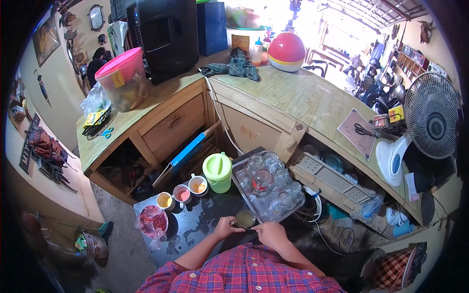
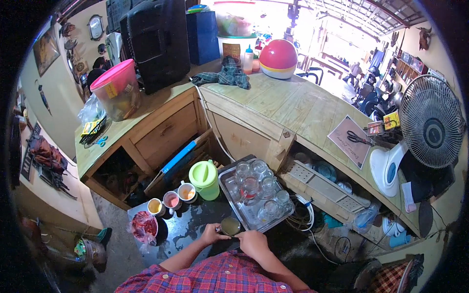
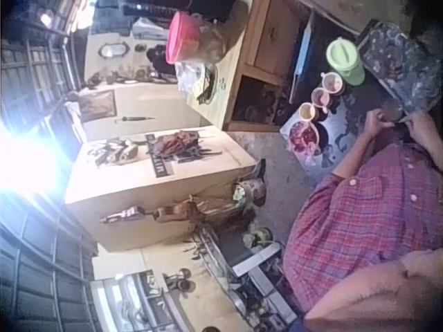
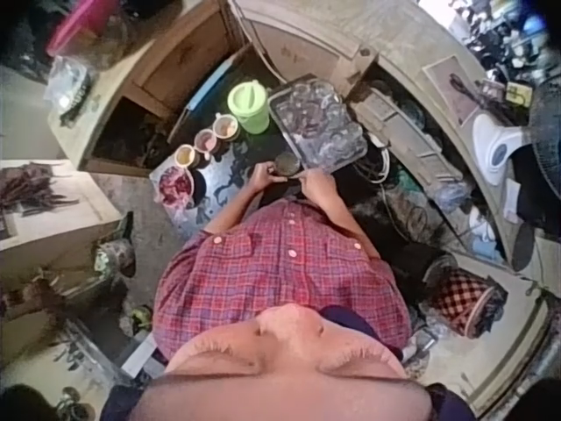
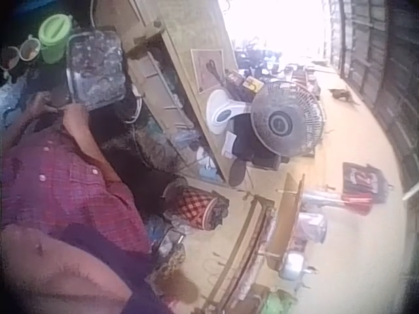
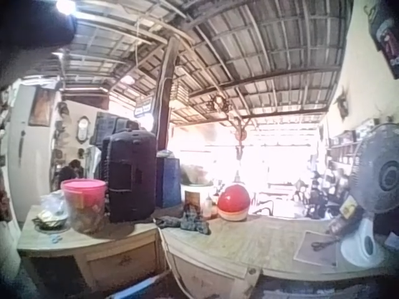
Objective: Preparing a drink by mixing ingredients in a glass on a tray.
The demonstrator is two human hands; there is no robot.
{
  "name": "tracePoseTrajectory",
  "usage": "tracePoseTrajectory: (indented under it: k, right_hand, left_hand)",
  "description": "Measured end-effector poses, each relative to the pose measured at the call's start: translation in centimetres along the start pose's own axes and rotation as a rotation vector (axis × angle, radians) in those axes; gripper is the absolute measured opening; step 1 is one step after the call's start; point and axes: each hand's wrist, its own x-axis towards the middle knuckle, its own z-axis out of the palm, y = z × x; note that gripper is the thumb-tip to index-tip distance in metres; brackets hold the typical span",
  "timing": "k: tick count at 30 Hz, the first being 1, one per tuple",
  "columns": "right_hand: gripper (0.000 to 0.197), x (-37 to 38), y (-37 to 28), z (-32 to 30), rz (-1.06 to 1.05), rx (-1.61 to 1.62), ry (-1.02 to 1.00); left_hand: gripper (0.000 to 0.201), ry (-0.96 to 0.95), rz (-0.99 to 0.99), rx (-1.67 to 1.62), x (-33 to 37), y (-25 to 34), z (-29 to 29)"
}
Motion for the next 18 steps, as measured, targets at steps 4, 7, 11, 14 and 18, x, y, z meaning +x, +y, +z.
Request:
tracePoseTrajectory:
  k: [4, 7, 11, 14, 18]
  right_hand:
    - [0.023, 0.5, -0.6, -0.6, 0.000, 0.041, 0.005]
    - [0.023, 0.4, -0.5, -0.5, 0.078, -0.044, -0.003]
    - [0.022, 0.4, -0.1, 0.5, -0.018, 0.065, 0.060]
    - [0.021, -0.1, -0.4, -1.0, -0.010, 0.041, 0.081]
    - [0.020, -0.5, 0.9, -0.1, -0.013, -0.018, 0.023]
  left_hand:
    - [0.042, -0.011, -0.012, 0.016, -0.3, 2.8, -0.9]
    - [0.041, -0.019, -0.035, 0.045, -0.2, 2.1, -0.7]
    - [0.040, -0.020, -0.004, -0.086, -0.2, 2.1, -0.7]
    - [0.040, -0.004, -0.016, -0.047, -0.4, 2.3, -0.8]
    - [0.040, -0.021, -0.056, 0.077, -0.2, 1.4, -0.7]
